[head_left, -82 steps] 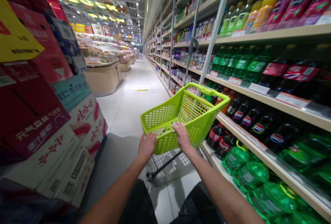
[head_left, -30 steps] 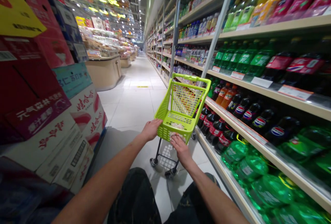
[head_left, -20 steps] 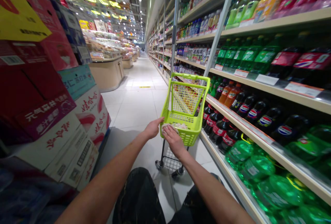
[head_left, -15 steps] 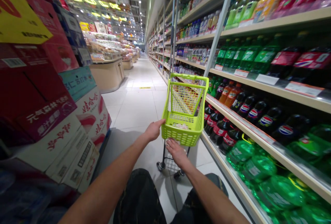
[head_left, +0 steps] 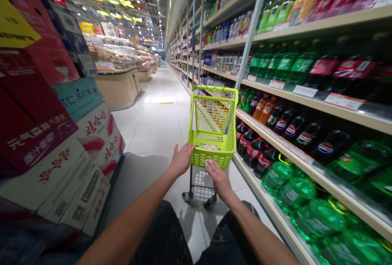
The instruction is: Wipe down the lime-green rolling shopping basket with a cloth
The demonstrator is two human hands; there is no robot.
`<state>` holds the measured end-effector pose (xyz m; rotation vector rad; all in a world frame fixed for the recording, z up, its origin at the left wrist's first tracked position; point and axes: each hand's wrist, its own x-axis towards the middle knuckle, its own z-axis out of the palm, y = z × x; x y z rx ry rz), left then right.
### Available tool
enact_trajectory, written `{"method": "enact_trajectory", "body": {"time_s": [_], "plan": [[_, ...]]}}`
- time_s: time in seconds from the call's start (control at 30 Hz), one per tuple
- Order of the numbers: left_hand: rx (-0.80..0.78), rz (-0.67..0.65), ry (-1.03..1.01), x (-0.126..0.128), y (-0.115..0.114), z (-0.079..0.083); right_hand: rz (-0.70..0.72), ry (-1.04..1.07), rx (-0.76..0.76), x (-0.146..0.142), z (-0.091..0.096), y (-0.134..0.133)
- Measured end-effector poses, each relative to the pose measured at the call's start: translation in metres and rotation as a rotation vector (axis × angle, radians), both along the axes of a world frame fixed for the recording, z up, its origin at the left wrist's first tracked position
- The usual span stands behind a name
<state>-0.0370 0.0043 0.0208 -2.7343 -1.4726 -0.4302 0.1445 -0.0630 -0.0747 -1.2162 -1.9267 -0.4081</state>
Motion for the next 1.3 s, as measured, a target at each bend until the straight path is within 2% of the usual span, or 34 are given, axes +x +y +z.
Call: {"method": "enact_trajectory", "body": {"time_s": [0.13, 0.33, 0.53, 0.73, 0.8, 0.9, 0.97, 1.1, 1.17, 1.3], "plan": [[0.066, -0.091, 0.026, 0.016, -0.006, -0.005, -0.037, 0.063, 0.055, 0.015, 0.022, 0.001], [0.027, -0.057, 0.073, 0.026, -0.008, -0.012, -0.034, -0.025, -0.059, 0.026, -0.006, -0.008], [0.065, 0.002, 0.089, 0.029, -0.016, -0.017, -0.041, 0.078, 0.042, 0.044, 0.013, -0.01], [0.059, -0.007, 0.108, 0.031, -0.02, -0.02, -0.04, 0.029, -0.081, 0.055, -0.013, -0.016], [0.06, -0.017, 0.112, 0.031, -0.02, -0.02, -0.047, 0.047, -0.078, 0.059, -0.009, -0.018], [0.058, -0.003, 0.101, 0.033, -0.022, -0.021, -0.078, 0.104, 0.008, 0.067, 0.008, -0.017], [0.054, 0.012, 0.088, 0.035, -0.023, -0.022, -0.107, 0.122, 0.046, 0.072, 0.011, -0.015], [0.042, 0.006, 0.083, 0.035, -0.024, -0.021, -0.108, 0.029, -0.058, 0.073, -0.014, -0.02], [0.036, -0.004, 0.087, 0.034, -0.024, -0.021, -0.09, -0.003, -0.094, 0.069, -0.019, -0.023], [0.04, 0.004, 0.087, 0.034, -0.024, -0.022, -0.1, 0.088, 0.011, 0.062, 0.005, -0.02]]}}
